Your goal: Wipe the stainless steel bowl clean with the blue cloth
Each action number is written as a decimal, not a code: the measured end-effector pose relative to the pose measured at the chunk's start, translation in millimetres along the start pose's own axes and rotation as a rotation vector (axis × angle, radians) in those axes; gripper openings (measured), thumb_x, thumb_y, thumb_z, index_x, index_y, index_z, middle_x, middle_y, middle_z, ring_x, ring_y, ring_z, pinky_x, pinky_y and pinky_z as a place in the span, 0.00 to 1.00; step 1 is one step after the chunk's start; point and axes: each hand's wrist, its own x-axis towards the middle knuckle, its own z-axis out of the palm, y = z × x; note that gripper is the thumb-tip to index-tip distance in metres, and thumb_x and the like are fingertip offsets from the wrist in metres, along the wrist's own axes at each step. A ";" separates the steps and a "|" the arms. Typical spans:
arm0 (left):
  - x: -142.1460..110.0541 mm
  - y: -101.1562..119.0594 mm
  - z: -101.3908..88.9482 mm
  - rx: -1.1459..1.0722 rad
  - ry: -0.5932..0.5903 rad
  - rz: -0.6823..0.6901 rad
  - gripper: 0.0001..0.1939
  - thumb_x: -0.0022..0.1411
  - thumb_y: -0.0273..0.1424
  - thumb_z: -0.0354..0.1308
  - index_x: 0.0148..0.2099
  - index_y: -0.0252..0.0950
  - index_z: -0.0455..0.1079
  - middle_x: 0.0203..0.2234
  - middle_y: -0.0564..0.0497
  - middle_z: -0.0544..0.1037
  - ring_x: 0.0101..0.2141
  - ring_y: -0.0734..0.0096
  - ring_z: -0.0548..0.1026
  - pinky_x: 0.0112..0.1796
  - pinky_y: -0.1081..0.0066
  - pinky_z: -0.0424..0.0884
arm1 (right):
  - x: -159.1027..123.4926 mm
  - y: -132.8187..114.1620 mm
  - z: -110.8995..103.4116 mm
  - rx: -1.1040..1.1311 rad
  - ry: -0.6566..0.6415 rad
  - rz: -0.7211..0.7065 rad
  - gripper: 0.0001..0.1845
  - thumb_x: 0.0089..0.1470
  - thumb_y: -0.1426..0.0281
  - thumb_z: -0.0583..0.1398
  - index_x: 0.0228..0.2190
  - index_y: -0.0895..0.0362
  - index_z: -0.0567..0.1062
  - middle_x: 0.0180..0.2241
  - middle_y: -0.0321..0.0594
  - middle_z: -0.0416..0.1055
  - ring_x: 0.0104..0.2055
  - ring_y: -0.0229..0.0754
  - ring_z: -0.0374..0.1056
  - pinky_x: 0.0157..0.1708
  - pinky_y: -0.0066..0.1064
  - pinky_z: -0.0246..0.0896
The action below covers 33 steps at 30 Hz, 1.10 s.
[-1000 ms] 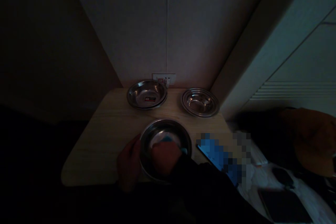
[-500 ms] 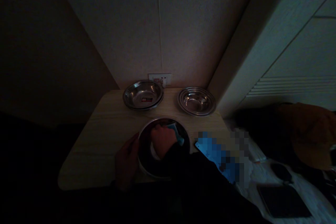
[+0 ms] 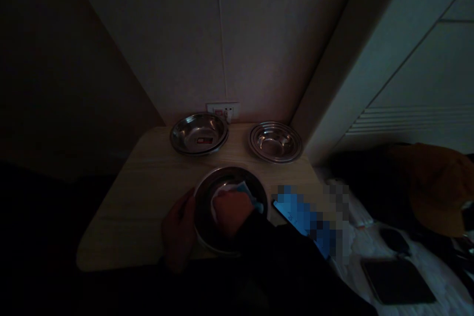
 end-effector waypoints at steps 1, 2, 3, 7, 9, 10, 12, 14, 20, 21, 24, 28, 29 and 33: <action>0.0 0.3 -0.1 0.002 -0.002 -0.004 0.18 0.57 0.38 0.50 0.44 0.34 0.72 0.41 0.46 0.77 0.42 0.64 0.74 0.43 0.67 0.69 | -2.2 -3.1 0.7 0.012 -0.015 -0.024 0.11 0.52 0.71 0.53 0.30 0.58 0.75 0.34 0.46 0.74 0.33 0.46 0.71 0.26 0.32 0.63; 0.1 0.8 -0.3 0.005 -0.005 -0.005 0.18 0.57 0.38 0.50 0.44 0.34 0.72 0.41 0.46 0.77 0.42 0.64 0.74 0.44 0.67 0.69 | -3.9 -6.2 1.3 0.025 -0.026 -0.042 0.12 0.52 0.70 0.52 0.30 0.59 0.75 0.33 0.46 0.74 0.33 0.46 0.71 0.26 0.32 0.62; 0.3 1.3 -0.6 0.008 -0.009 -0.003 0.18 0.57 0.38 0.50 0.44 0.34 0.72 0.41 0.46 0.77 0.42 0.64 0.74 0.44 0.67 0.69 | -5.2 -9.0 1.6 0.039 -0.032 -0.056 0.12 0.53 0.71 0.51 0.31 0.59 0.75 0.33 0.47 0.74 0.33 0.45 0.71 0.26 0.32 0.62; 1.7 2.5 -2.1 0.014 -0.021 0.019 0.17 0.57 0.37 0.51 0.44 0.34 0.72 0.42 0.46 0.77 0.44 0.63 0.73 0.45 0.66 0.68 | -2.1 -13.4 -0.1 0.060 -0.021 -0.034 0.12 0.52 0.72 0.51 0.31 0.60 0.75 0.33 0.47 0.74 0.34 0.46 0.72 0.27 0.31 0.62; 2.6 1.9 -2.6 0.021 -0.025 0.035 0.17 0.57 0.37 0.51 0.43 0.34 0.73 0.42 0.46 0.77 0.44 0.63 0.74 0.45 0.66 0.68 | 4.3 -11.8 -2.1 0.052 -0.006 0.007 0.12 0.53 0.72 0.51 0.31 0.59 0.75 0.33 0.46 0.74 0.33 0.46 0.72 0.27 0.31 0.62; 2.9 1.4 -2.7 0.025 -0.026 0.047 0.17 0.57 0.37 0.51 0.43 0.34 0.73 0.42 0.46 0.77 0.43 0.63 0.74 0.45 0.66 0.68 | 8.0 -10.3 -3.0 0.047 0.005 0.026 0.13 0.54 0.71 0.51 0.32 0.59 0.75 0.33 0.46 0.74 0.34 0.46 0.72 0.27 0.31 0.62; 3.1 0.3 -2.3 0.027 -0.025 0.065 0.17 0.57 0.36 0.51 0.44 0.34 0.73 0.41 0.45 0.77 0.43 0.64 0.74 0.44 0.66 0.69 | 15.4 -6.8 -4.3 0.040 0.027 0.053 0.14 0.56 0.69 0.50 0.32 0.58 0.75 0.35 0.46 0.74 0.35 0.46 0.71 0.27 0.32 0.63; 2.6 0.1 -1.2 0.017 -0.024 0.067 0.17 0.57 0.36 0.50 0.44 0.34 0.72 0.41 0.45 0.77 0.42 0.64 0.74 0.44 0.66 0.69 | 20.7 -2.5 -4.8 0.030 0.047 0.081 0.15 0.57 0.68 0.49 0.32 0.58 0.74 0.36 0.47 0.73 0.36 0.47 0.71 0.28 0.33 0.63; -0.6 4.5 1.5 -0.026 -0.015 0.042 0.17 0.58 0.35 0.49 0.46 0.33 0.72 0.41 0.45 0.77 0.41 0.64 0.75 0.41 0.67 0.71 | 22.2 10.3 -3.5 -0.004 0.081 0.159 0.13 0.57 0.70 0.49 0.35 0.59 0.73 0.39 0.48 0.71 0.39 0.47 0.70 0.31 0.33 0.62; -0.9 4.9 1.6 -0.022 -0.016 0.044 0.18 0.58 0.35 0.49 0.46 0.33 0.72 0.41 0.45 0.77 0.41 0.64 0.75 0.41 0.68 0.71 | 21.8 11.7 -3.0 -0.006 0.083 0.165 0.13 0.57 0.70 0.49 0.35 0.59 0.73 0.39 0.48 0.71 0.39 0.47 0.69 0.32 0.34 0.62; -1.4 4.5 2.0 -0.005 -0.004 0.049 0.17 0.58 0.35 0.49 0.45 0.34 0.72 0.41 0.45 0.77 0.41 0.65 0.75 0.41 0.68 0.71 | 21.5 14.2 -2.1 -0.007 0.077 0.164 0.14 0.57 0.69 0.49 0.36 0.59 0.73 0.39 0.49 0.71 0.40 0.47 0.69 0.32 0.33 0.61; -0.8 3.1 2.2 0.014 0.023 0.040 0.18 0.58 0.36 0.49 0.46 0.34 0.71 0.42 0.46 0.77 0.42 0.66 0.74 0.42 0.69 0.70 | 21.9 12.9 -4.5 0.012 0.047 0.112 0.14 0.57 0.69 0.49 0.34 0.58 0.73 0.38 0.47 0.72 0.38 0.44 0.69 0.31 0.31 0.60; -0.2 2.9 2.0 0.021 0.031 0.038 0.18 0.58 0.36 0.49 0.46 0.34 0.71 0.42 0.46 0.77 0.42 0.66 0.74 0.42 0.69 0.70 | 21.7 11.4 -5.7 0.019 0.043 0.092 0.14 0.57 0.69 0.49 0.34 0.58 0.73 0.39 0.46 0.72 0.38 0.44 0.69 0.32 0.31 0.59; 4.1 3.2 0.9 0.050 0.100 0.024 0.17 0.58 0.35 0.49 0.46 0.35 0.71 0.43 0.46 0.76 0.43 0.66 0.73 0.43 0.69 0.69 | 18.9 1.8 -11.0 0.043 0.064 0.015 0.13 0.57 0.69 0.49 0.37 0.56 0.73 0.40 0.44 0.72 0.43 0.44 0.66 0.38 0.35 0.57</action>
